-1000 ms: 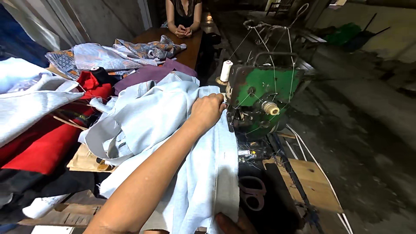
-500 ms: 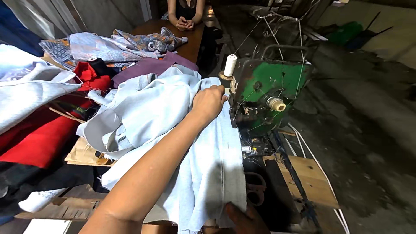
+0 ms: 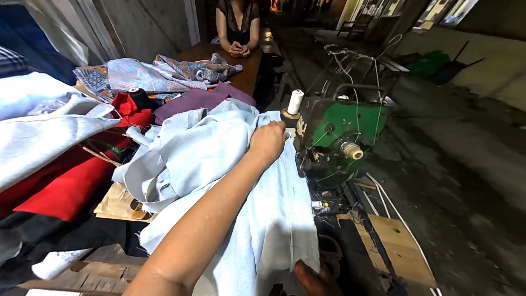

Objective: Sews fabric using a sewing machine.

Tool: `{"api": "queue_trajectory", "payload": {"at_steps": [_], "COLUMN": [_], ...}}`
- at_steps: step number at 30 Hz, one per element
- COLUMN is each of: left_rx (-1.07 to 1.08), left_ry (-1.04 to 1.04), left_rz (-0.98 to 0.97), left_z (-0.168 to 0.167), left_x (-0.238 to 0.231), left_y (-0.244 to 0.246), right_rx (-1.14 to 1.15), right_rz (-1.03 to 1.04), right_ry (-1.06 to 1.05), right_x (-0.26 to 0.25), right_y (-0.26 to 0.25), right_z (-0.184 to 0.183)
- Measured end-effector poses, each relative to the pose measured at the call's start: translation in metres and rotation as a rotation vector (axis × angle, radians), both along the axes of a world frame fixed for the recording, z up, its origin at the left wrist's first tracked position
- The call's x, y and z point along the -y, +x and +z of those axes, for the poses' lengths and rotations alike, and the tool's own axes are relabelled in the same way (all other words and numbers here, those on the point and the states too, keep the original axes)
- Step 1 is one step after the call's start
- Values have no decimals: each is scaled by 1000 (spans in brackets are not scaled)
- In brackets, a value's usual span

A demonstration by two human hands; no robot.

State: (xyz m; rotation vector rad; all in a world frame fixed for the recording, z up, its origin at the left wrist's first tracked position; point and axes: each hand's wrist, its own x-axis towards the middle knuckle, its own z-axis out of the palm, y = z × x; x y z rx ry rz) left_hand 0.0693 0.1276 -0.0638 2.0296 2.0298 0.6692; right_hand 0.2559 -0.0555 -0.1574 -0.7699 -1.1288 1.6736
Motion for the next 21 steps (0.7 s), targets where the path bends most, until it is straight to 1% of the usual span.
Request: {"api": "queue_trajectory", "payload": {"at_steps": [8, 11, 15, 18, 21], "left_rx": [12, 9, 12, 5, -7], "left_ry": [-11, -15, -6, -12, -4], "left_rz": [-14, -3, 8, 22, 39], "left_z": [2, 2, 1, -1, 2], "left_x": [-7, -8, -11, -13, -17], "left_y": [-3, -4, -6, -6, -6], "right_rx": [-14, -40, -36, -41, -37], "right_rz": [-17, 24, 117, 123, 101], "right_ry": [14, 30, 107, 152, 145], "right_x": [-8, -13, -25, -28, -31], "right_y": [-5, -3, 5, 4, 1], "right_z": [0, -8, -21, -21, -19]}}
